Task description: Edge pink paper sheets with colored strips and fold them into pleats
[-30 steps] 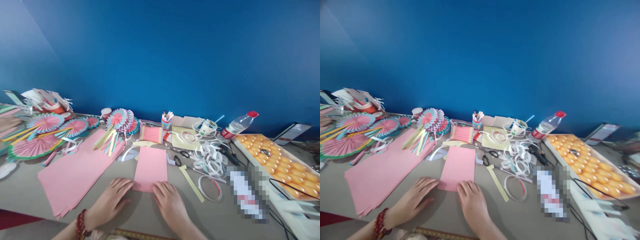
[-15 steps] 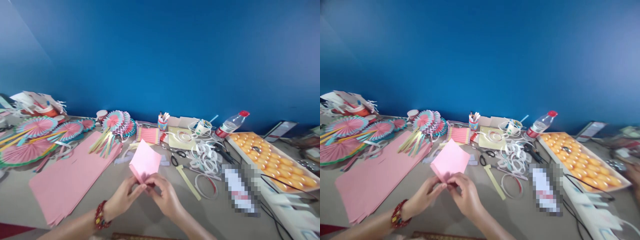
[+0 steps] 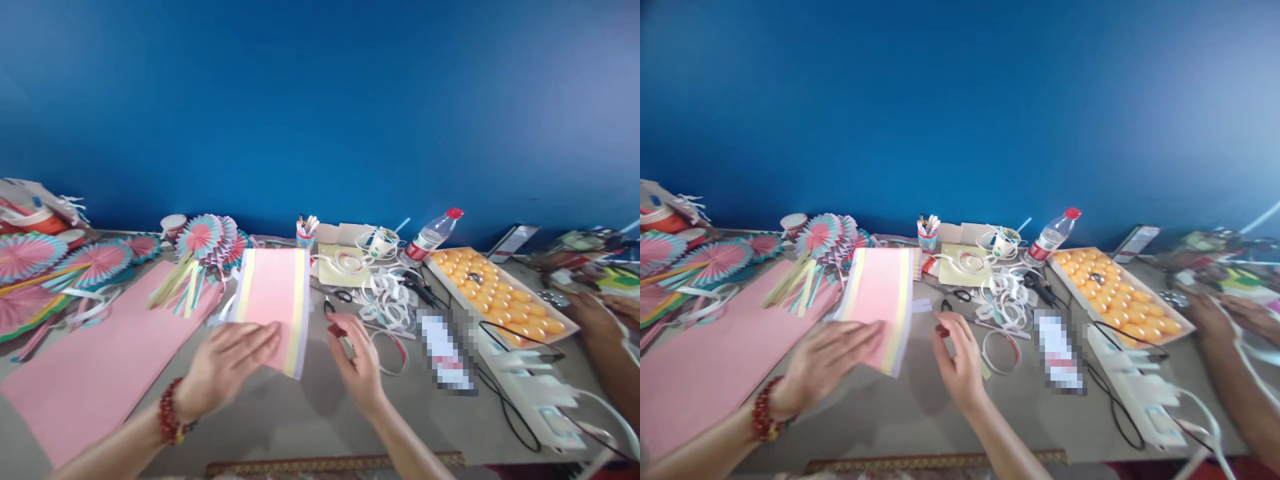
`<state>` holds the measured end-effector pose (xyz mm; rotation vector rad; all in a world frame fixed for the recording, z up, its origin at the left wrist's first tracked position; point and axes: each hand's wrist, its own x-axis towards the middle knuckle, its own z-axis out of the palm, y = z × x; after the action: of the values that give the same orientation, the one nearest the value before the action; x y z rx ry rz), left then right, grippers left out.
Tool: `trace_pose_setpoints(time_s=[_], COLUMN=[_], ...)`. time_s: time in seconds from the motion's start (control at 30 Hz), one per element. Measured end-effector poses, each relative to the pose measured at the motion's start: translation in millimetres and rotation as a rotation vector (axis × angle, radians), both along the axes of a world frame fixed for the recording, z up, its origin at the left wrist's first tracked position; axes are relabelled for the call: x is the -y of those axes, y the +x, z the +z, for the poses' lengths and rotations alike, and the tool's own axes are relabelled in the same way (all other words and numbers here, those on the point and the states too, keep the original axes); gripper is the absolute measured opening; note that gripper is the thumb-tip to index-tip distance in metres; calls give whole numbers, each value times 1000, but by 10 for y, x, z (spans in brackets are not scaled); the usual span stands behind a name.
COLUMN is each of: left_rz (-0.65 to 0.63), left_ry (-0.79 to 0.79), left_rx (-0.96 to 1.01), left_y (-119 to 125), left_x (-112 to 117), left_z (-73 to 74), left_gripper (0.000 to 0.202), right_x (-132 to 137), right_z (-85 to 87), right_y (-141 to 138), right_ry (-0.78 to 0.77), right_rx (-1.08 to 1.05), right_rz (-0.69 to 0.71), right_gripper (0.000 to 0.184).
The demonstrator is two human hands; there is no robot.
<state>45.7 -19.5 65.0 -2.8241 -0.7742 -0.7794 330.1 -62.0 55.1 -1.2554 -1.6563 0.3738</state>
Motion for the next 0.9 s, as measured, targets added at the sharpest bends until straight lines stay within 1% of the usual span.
trace_pose_setpoints(time_s=[0.07,0.13,0.2,0.27,0.37,0.43,0.5,0.63,0.8,0.9], left_rz=[-16,9,23,29,51,55,31,-16,44,42], left_ry=[-67,-100,-127,-134,-167,-206,-238,-265,-220,-252], left_rx=[-118,-154,-189,-190,-169,-154,-139,-130,-187,-208], left_y=[182,302,354,371,383,370,323,148,10,-10], left_x=[88,130,134,123,108,103,100,114,162,171], left_z=[-251,-470,-590,-613,-572,-559,-565,-576,-581,-613], left_gripper=[35,28,25,25,21,19,19,20,24,25], right_x=[86,159,192,176,96,44,12,9,41,53], right_z=[-60,-129,-201,-271,-353,-385,-401,-422,-499,-522], right_y=[-6,-55,-142,-240,-337,-345,-318,-235,-168,-138], right_ry=[49,76,52,-1,-29,-7,18,19,40,34], right_rx=[107,292,478,612,725,759,760,742,749,739], right_rz=[27,143,261,298,293,304,307,305,337,338], right_gripper=[32,37,38,29,9,12,17,21,23,25])
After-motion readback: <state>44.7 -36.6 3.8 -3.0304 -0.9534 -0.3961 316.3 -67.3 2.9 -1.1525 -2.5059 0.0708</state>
